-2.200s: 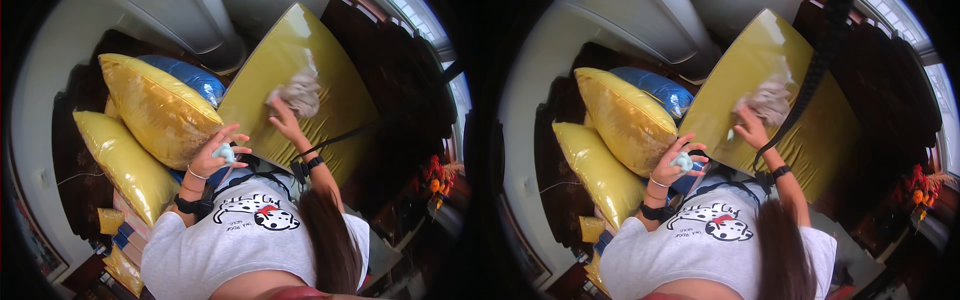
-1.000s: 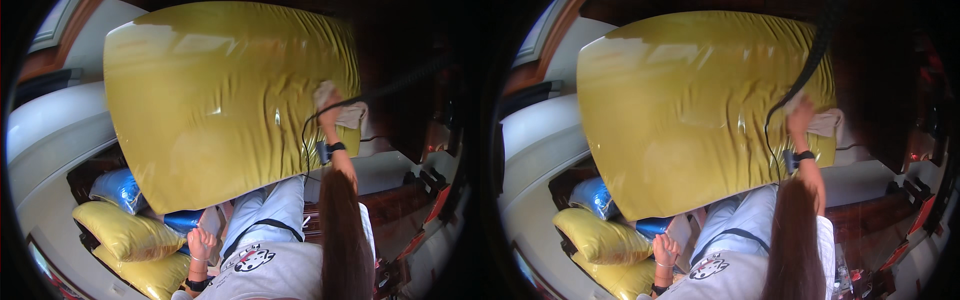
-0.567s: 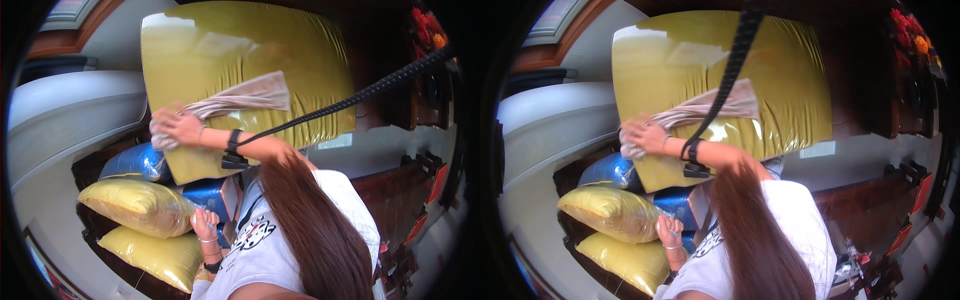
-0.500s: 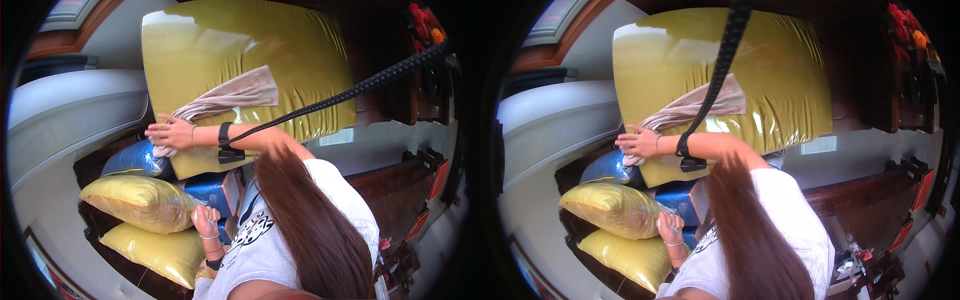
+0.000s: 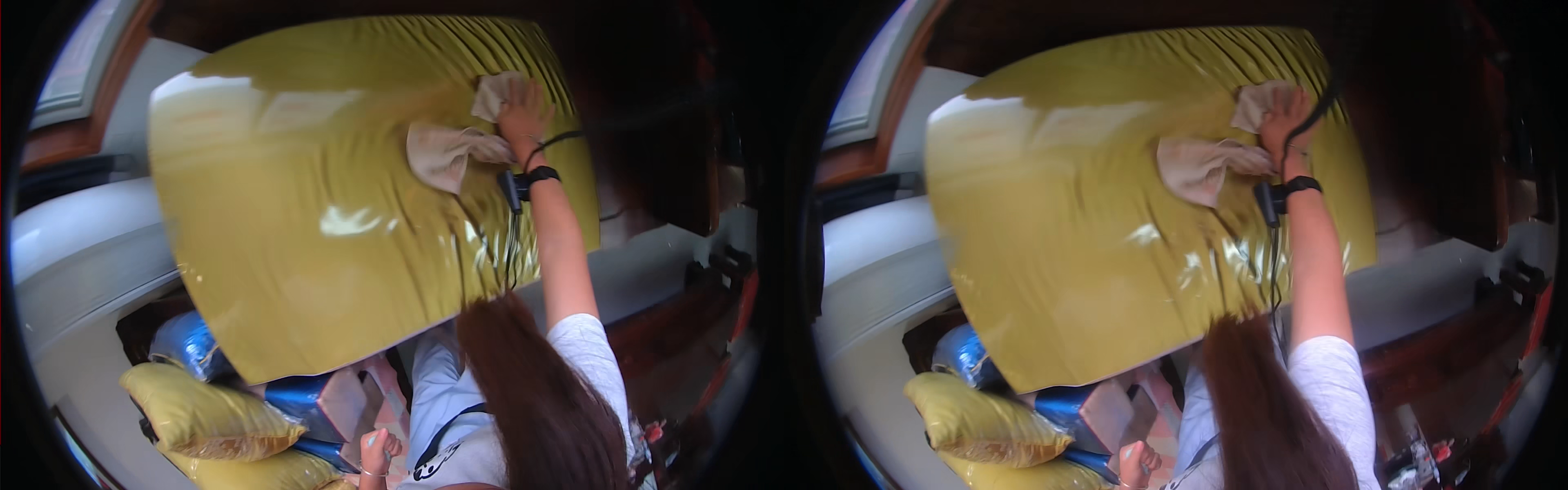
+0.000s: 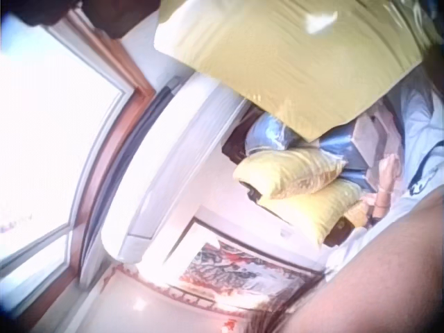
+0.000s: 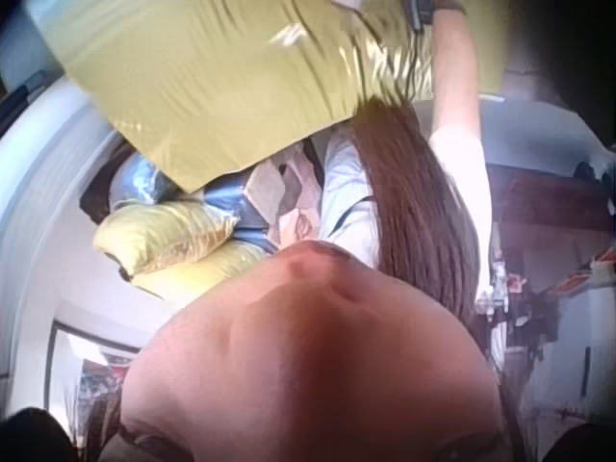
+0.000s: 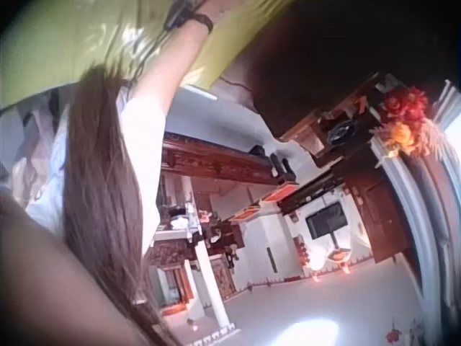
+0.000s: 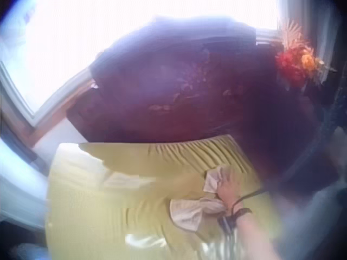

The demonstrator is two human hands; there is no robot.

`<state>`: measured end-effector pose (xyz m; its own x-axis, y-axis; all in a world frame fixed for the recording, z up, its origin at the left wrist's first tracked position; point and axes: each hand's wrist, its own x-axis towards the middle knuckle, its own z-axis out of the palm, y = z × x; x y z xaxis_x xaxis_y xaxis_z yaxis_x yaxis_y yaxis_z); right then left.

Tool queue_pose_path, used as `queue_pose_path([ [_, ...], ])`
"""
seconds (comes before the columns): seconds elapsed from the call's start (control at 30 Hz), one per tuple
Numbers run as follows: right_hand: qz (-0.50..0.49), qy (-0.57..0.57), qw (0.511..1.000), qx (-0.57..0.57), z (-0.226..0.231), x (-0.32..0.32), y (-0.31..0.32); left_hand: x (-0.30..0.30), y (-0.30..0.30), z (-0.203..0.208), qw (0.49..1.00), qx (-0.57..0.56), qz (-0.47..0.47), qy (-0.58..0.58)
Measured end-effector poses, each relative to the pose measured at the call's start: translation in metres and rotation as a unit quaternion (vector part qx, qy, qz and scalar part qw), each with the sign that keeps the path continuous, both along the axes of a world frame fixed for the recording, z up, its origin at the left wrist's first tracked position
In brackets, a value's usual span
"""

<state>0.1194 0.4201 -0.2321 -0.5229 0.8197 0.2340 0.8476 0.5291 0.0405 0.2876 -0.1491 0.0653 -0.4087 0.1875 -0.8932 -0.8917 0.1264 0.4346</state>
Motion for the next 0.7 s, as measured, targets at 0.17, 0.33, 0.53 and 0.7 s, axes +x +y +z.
queue_pose_path([
  [0.17, -0.029, -0.032, 0.998, -0.042, -0.001, 0.125, 0.0, 0.018, 0.04, -0.002, 0.998, -0.001, -0.038, -0.04],
  [0.33, 0.039, 0.228, 0.937, -0.261, -0.015, 0.171, -0.033, 0.015, 0.054, 0.006, 0.999, -0.01, -0.028, -0.029],
  [0.53, 0.217, 0.314, 0.864, -0.329, 0.016, 0.072, -0.16, 0.025, 0.053, 0.003, 0.997, 0.03, 0.003, -0.066],
  [0.7, 0.358, 0.404, 0.756, -0.37, 0.125, -0.012, -0.292, 0.025, 0.035, 0.017, 0.994, 0.103, -0.034, 0.001],
])
